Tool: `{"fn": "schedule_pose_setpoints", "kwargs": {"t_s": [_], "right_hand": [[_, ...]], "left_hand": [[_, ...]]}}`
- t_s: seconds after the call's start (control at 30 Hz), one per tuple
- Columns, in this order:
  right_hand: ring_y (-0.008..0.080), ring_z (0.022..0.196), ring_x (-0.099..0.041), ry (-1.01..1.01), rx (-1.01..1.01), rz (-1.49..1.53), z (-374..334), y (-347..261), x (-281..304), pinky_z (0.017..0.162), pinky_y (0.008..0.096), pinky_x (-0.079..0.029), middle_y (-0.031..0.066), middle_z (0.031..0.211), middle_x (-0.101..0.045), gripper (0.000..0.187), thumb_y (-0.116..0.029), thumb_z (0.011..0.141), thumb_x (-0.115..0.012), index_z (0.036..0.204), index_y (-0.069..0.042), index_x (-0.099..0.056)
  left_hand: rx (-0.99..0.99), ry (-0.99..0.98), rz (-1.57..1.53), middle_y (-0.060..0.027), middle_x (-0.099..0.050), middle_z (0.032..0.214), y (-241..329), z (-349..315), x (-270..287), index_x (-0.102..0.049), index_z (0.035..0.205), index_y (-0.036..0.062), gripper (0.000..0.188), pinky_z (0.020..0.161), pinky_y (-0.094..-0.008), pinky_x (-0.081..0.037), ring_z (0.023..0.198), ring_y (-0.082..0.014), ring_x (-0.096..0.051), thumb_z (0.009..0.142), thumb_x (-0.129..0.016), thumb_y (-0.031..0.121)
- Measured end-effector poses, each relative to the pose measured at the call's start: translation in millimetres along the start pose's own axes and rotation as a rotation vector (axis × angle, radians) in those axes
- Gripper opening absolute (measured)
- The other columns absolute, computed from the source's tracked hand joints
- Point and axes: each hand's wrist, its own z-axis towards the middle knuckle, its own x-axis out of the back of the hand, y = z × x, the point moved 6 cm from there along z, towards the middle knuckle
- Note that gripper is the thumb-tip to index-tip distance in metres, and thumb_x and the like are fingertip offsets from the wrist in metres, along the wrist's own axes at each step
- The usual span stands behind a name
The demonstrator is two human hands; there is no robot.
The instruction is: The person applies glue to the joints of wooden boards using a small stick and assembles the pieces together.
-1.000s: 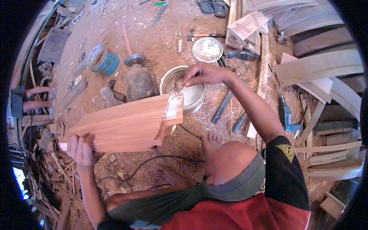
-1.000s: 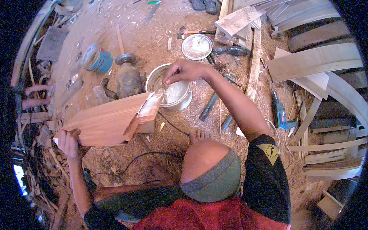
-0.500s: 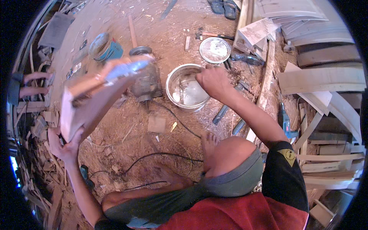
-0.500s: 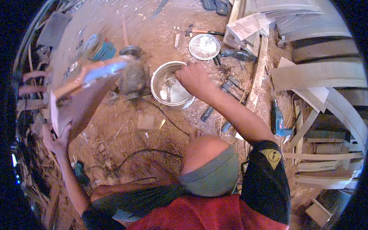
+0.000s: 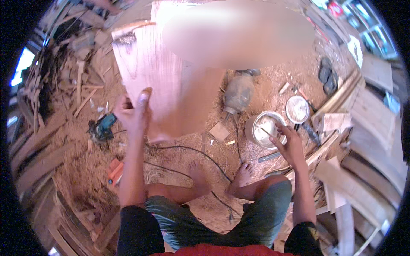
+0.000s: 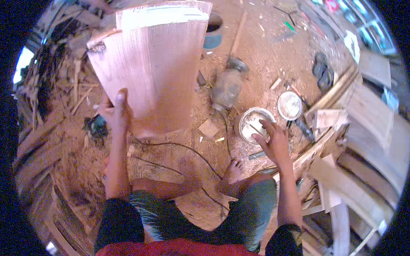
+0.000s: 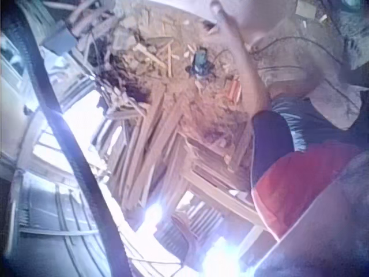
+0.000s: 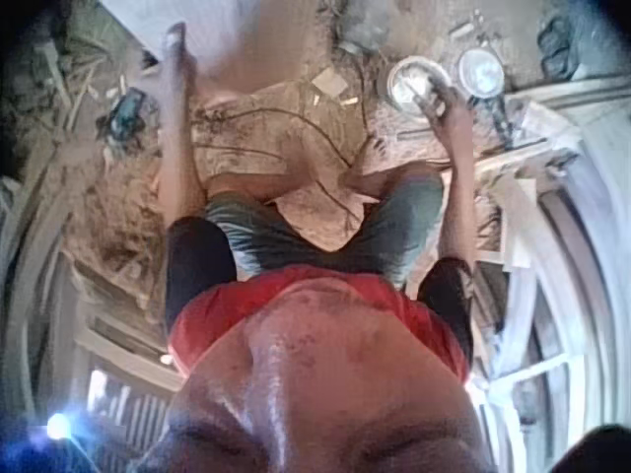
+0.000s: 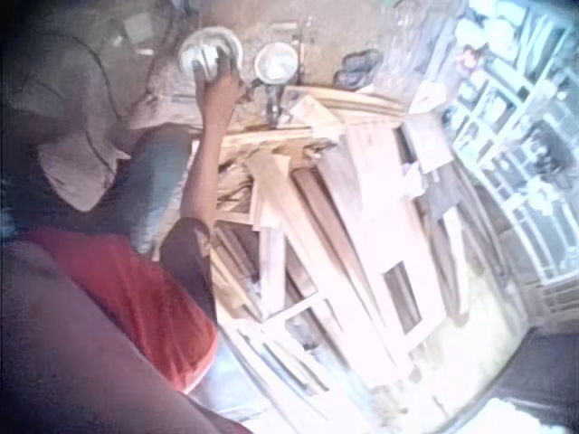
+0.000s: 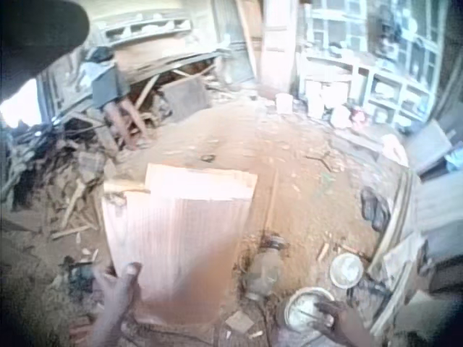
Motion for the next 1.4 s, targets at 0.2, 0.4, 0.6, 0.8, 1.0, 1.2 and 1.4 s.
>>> {"fn": "schedule_pose_setpoints", "kwargs": {"t_s": [0.2,0.4,0.6,0.8,1.0,1.2,1.4], "right_hand": [[0.0220,0.114,-0.057,-0.116,-0.059,1.029,40.0,-96.5,101.3,0.100,0.0384,-0.045,0.0107,0.122,-0.062,0.072,-0.030,0.083,-0.078,0.143,-0.008,-0.046],[0.0194,0.104,-0.065,-0.568,-0.148,0.995,3.8,-244.4,214.8,0.090,0.0360,-0.053,0.0108,0.114,-0.069,0.067,-0.024,0.073,-0.087,0.128,0.002,-0.058],[0.0272,0.083,-0.072,-0.361,0.121,0.583,-71.3,-349.7,392.3,0.075,0.0378,-0.056,0.0166,0.090,-0.074,0.043,-0.032,0.077,-0.082,0.104,0.000,-0.070],[0.0348,0.070,-0.068,-0.280,0.528,-0.071,-120.7,-426.5,483.8,0.061,0.0461,-0.051,0.0130,0.076,-0.070,0.040,-0.047,0.074,-0.079,0.096,-0.014,-0.070],[0.0343,0.064,-0.067,-0.314,1.021,-0.333,-189.8,-490.1,497.5,0.060,0.0454,-0.051,0.0121,0.071,-0.069,0.038,-0.043,0.073,-0.078,0.100,-0.018,-0.069],[0.0298,0.092,-0.069,-0.495,1.069,-0.569,-269.5,-590.3,486.7,0.086,0.0494,-0.047,0.0114,0.092,-0.072,0.039,-0.039,0.072,-0.080,0.104,-0.018,-0.070],[0.0255,0.101,-0.064,0.091,1.657,0.365,-411.8,-721.6,578.4,0.095,0.0444,-0.044,0.0077,0.103,-0.071,0.025,-0.016,0.077,-0.080,0.098,-0.008,-0.069]], "left_hand": [[0.218,0.347,-0.276,-0.0002,-0.063,0.079,82.1,-35.2,19.2,-0.067,0.084,-0.0009,0.035,0.061,-0.0252,-0.040,0.067,-0.0063,-0.052,0.080,-0.083,0.029],[0.584,0.556,-0.270,0.0061,-0.049,0.071,206.2,-99.9,87.2,-0.060,0.075,0.0051,0.028,0.053,-0.0283,-0.030,0.061,-0.0053,-0.039,0.089,-0.071,0.027],[0.420,0.456,0.014,-0.0068,-0.057,0.091,367.0,-127.5,167.1,-0.057,0.103,0.0037,0.031,0.064,-0.0328,-0.044,0.074,-0.0135,-0.052,0.087,-0.073,0.025],[-0.227,0.139,0.683,-0.0148,-0.055,0.113,562.8,-176.2,212.6,-0.055,0.121,0.0104,0.057,0.091,-0.0469,-0.043,0.101,-0.0335,-0.053,0.073,-0.080,0.029],[-0.117,-0.462,0.953,-0.0099,-0.064,0.112,598.2,-205.1,200.9,-0.060,0.118,0.0113,0.052,0.094,-0.0467,-0.046,0.108,-0.0312,-0.062,0.077,-0.075,0.040],[0.194,-0.325,0.799,-0.0125,-0.070,0.077,610.4,-251.3,301.2,-0.064,0.097,0.0156,0.035,0.058,-0.0480,-0.054,0.069,-0.0329,-0.070,0.077,-0.073,0.043],[0.324,0.156,0.710,-0.0145,-0.070,0.081,625.5,-303.8,451.8,-0.069,0.091,0.0110,0.045,0.065,-0.0481,-0.054,0.075,-0.0349,-0.069,0.070,-0.079,0.049]]}}
